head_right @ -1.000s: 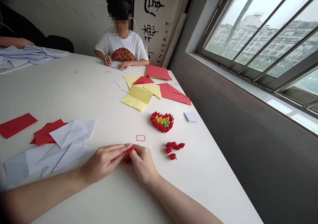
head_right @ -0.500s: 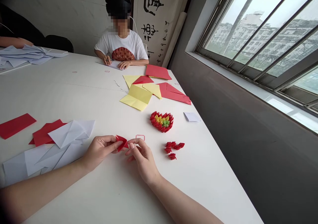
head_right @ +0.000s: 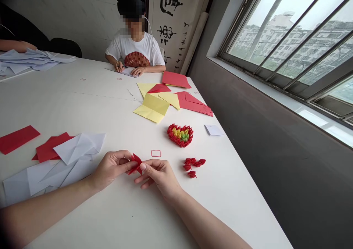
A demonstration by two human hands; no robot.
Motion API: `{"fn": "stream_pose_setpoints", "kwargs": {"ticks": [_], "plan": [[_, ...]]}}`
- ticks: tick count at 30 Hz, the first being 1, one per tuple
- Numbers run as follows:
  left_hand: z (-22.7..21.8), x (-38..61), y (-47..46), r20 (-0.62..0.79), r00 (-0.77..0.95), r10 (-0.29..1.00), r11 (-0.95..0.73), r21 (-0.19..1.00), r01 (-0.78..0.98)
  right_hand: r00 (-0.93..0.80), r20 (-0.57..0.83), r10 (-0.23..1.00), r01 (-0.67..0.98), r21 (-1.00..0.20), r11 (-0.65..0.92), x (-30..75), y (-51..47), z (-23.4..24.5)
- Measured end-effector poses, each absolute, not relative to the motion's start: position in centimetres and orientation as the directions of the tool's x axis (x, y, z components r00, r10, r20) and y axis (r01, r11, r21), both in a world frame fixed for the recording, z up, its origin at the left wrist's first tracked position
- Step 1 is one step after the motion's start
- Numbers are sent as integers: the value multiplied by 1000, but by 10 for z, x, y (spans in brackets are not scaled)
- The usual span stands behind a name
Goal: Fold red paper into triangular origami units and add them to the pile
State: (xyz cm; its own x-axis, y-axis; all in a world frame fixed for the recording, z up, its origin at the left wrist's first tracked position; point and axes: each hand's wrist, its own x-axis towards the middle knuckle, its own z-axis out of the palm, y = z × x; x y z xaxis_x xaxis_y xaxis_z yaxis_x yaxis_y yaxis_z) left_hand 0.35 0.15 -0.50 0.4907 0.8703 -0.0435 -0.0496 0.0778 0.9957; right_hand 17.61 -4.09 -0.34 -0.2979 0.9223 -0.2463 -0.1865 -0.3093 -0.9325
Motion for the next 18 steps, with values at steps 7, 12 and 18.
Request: {"fn": "stream_pose_setpoints", "kwargs": {"ticks": [7,12,18], "plan": [[-3,4,0,2,495,869,44,996,-81,-340,-221,914,-222,-926,-306,180,-39,-4],[-8,5,-2,10,509,860,53,992,-110,-345,-249,905,-202,-922,-331,182,-36,-6],[-8,3,-3,-7,510,860,54,995,-79,-329,-238,914,-145,-944,-298,179,-36,-6]]}}
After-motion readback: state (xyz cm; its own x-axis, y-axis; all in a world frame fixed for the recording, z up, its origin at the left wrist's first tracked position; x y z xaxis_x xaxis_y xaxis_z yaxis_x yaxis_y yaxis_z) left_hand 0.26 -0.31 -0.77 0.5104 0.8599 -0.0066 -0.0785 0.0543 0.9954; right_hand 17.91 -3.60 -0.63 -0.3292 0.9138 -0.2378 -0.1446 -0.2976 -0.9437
